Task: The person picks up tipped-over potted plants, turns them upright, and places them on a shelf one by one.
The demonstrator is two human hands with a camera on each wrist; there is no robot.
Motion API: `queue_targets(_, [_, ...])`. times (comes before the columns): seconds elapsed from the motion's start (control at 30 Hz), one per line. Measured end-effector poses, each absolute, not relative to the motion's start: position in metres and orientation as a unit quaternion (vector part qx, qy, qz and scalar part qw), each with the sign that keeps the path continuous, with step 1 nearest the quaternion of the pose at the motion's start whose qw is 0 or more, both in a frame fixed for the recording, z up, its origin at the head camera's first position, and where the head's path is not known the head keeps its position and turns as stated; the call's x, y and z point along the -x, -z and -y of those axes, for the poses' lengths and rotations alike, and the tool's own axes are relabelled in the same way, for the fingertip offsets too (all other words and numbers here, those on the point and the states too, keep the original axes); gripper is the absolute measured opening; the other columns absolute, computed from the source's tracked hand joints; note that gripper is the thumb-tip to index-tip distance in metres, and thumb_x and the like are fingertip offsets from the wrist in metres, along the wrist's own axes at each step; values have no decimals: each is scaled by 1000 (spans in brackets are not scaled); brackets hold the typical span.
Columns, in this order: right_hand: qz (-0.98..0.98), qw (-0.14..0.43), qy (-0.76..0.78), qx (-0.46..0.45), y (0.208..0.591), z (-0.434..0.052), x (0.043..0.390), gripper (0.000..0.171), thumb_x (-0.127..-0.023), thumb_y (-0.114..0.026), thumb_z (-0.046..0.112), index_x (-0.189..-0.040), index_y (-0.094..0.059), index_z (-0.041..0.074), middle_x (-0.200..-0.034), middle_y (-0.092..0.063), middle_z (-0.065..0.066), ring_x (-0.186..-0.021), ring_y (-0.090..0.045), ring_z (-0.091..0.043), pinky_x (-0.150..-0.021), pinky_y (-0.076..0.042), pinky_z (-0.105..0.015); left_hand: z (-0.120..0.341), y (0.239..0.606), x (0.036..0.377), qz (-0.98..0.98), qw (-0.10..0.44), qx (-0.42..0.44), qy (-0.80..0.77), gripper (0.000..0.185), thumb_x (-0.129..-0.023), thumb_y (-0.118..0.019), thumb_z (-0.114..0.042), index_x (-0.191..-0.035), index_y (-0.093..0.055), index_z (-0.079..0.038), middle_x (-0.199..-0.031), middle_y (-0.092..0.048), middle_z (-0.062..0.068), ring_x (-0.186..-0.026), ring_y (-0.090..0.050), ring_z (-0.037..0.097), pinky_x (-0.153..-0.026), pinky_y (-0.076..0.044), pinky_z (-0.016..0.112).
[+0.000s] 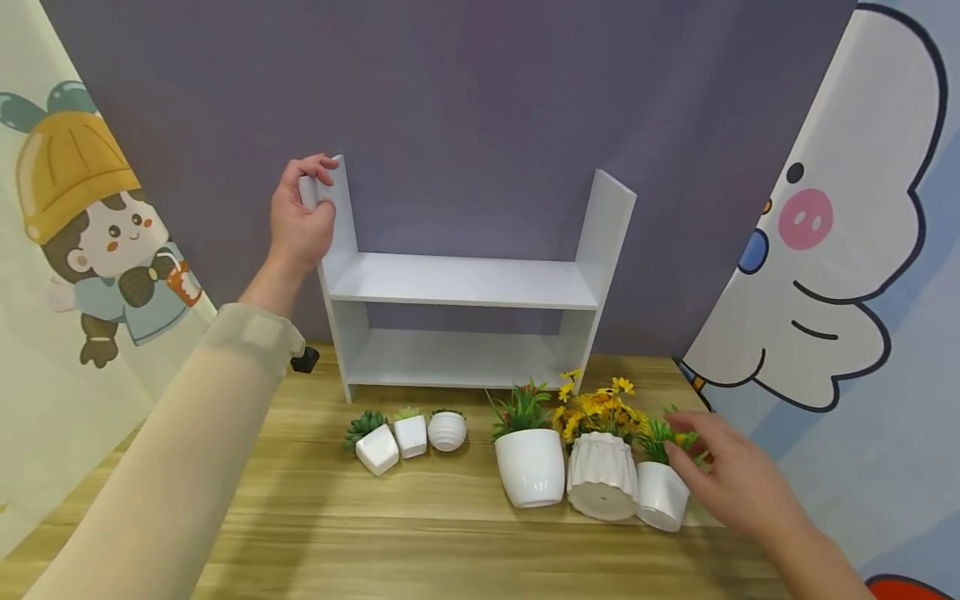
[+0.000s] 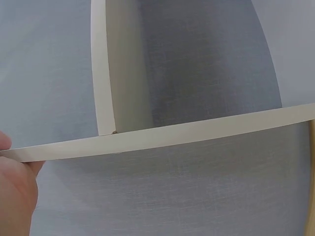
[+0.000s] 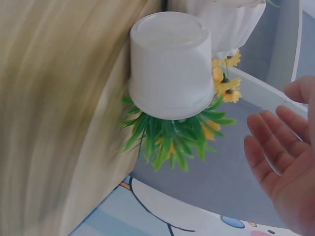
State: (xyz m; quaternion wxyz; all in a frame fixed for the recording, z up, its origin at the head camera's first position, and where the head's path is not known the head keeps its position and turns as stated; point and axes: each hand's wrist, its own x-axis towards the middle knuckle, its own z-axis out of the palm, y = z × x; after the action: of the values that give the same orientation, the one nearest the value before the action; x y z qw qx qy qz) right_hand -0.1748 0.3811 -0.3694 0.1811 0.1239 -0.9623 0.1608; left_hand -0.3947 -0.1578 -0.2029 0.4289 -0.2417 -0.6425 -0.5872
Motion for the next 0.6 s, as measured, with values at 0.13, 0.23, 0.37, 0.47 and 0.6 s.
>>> queue_targets(0.13, [963, 177, -162, -120, 373, -385, 173, 39, -103, -77, 19, -138, -67, 7, -128, -74, -15, -86, -55, 15, -66, -55, -25, 162, 207, 406, 647, 431, 237, 583, 18, -90, -47, 20, -106, -53, 14, -136, -67, 28, -144, -58, 27, -117, -41, 21])
queue_targets(0.23, [965, 172, -161, -115, 375, -387, 172, 39, -103, -77, 20, -139, -67, 6, -129, -74, -15, -86, -56, 15, -67, -56, -25, 164, 209, 412, 655, 420, 227, 586, 13, -97, -58, 13, -108, -54, 13, -138, -66, 25, -145, -58, 24, -117, -41, 21])
queue_targets(0.37, [966, 169, -164, -106, 377, -388, 170, 38, -104, -77, 21, -138, -67, 8, -129, -74, -15, -85, -55, 15, -66, -55, -25, 165, 209, 414, 668, 421, 221, 572, 12, -98, -59, 11, -109, -56, 11, -139, -69, 20, -145, -59, 22, -118, -41, 24])
queue_targets(0.47, [963, 175, -172, -108, 378, -388, 169, 36, -103, -77, 19, -136, -68, 8, -128, -74, -15, -84, -55, 15, -65, -55, -25, 166, 209, 413, 670, 431, 222, 562, 13, -96, -54, 14, -108, -58, 9, -137, -71, 17, -143, -60, 23, -118, -41, 25])
queue_targets(0.6, [962, 178, -178, -110, 379, -388, 169, 35, -103, -77, 18, -136, -68, 8, -127, -74, -15, -83, -56, 15, -64, -55, -25, 166, 208, 411, 670, 436, 223, 558, 11, -99, -54, 12, -108, -58, 7, -137, -72, 15, -142, -61, 22, -116, -41, 23])
